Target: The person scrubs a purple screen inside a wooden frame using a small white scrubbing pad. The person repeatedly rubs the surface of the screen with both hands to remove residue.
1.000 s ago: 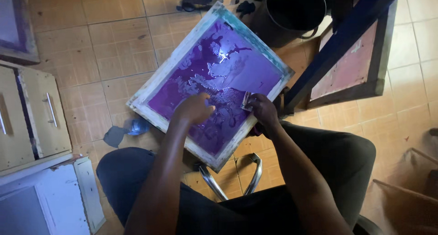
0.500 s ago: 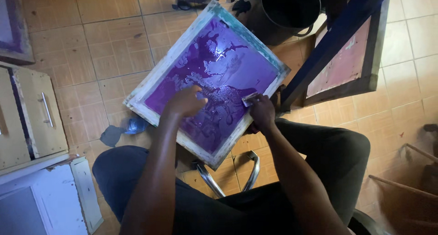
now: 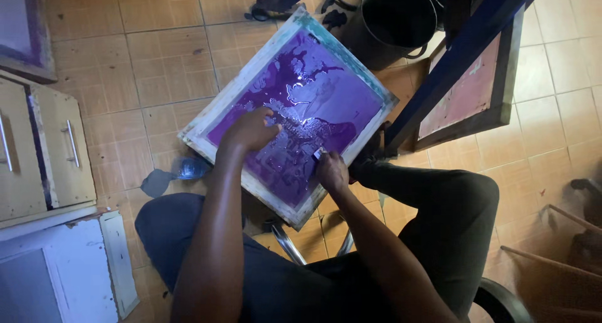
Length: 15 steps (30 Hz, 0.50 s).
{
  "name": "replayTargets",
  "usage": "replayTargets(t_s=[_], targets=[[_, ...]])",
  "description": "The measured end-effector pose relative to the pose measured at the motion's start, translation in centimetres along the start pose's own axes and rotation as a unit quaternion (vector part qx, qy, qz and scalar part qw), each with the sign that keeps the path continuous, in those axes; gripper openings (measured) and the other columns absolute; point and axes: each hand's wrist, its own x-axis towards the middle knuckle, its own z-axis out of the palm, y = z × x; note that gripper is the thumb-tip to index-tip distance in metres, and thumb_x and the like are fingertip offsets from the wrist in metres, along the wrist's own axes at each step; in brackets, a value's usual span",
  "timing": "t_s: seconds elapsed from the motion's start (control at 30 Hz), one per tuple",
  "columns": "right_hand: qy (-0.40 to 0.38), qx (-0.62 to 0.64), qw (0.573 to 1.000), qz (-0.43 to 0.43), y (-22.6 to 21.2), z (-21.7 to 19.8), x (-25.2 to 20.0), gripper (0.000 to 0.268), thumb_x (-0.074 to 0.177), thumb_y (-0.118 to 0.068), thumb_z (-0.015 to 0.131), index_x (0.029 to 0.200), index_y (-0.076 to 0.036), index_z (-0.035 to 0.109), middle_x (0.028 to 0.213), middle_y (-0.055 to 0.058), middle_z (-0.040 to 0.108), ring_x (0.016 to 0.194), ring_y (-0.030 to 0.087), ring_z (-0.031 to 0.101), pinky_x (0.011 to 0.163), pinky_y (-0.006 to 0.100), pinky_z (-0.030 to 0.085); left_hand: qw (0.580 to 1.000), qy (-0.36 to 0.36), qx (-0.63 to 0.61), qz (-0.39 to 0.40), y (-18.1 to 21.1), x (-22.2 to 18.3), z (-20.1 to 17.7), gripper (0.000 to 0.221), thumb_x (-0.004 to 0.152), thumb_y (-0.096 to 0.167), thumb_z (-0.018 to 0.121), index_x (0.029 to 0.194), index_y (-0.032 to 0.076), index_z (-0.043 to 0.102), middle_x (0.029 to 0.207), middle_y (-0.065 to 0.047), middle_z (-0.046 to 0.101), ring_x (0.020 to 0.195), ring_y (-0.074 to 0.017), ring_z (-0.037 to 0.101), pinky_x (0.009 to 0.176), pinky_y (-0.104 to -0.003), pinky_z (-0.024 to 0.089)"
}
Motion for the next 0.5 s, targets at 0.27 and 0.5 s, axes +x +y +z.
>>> replayTargets(t_s=[0.27, 0.5], targets=[[-0.009, -0.143, 0.987, -0.067, 1.9, 2.8, 1.9, 0.018, 0.078, -0.025, 0.065, 0.091, -0.02, 0.077, 0.093, 0.004, 0.072, 0.086, 0.031, 0.076, 0.062, 0.038, 0.062, 1.0, 0.029, 0.003, 0.001, 3.4, -4.9, -1.6, 0.054, 0.097, 0.037, 0.063, 0.143, 0.009, 0.062, 0.133, -0.027, 0.068, 0.128, -0.0448, 0.064, 0.106, -0.056, 0.051], [-0.038, -0.089, 0.994, -0.044, -7.0, -11.2, 4.5, 0.02, 0.089, -0.021, 0.064, 0.101, -0.016, 0.079, 0.1, 0.011, 0.073, 0.095, 0.035, 0.076, 0.072, 0.041, 0.065, 0.996, 0.034, 0.078, 0.017, -1.5, -1.4, -1.0, 0.057, 0.094, 0.039, 0.064, 0.139, 0.004, 0.065, 0.133, -0.031, 0.067, 0.13, -0.0486, 0.061, 0.11, -0.056, 0.05]])
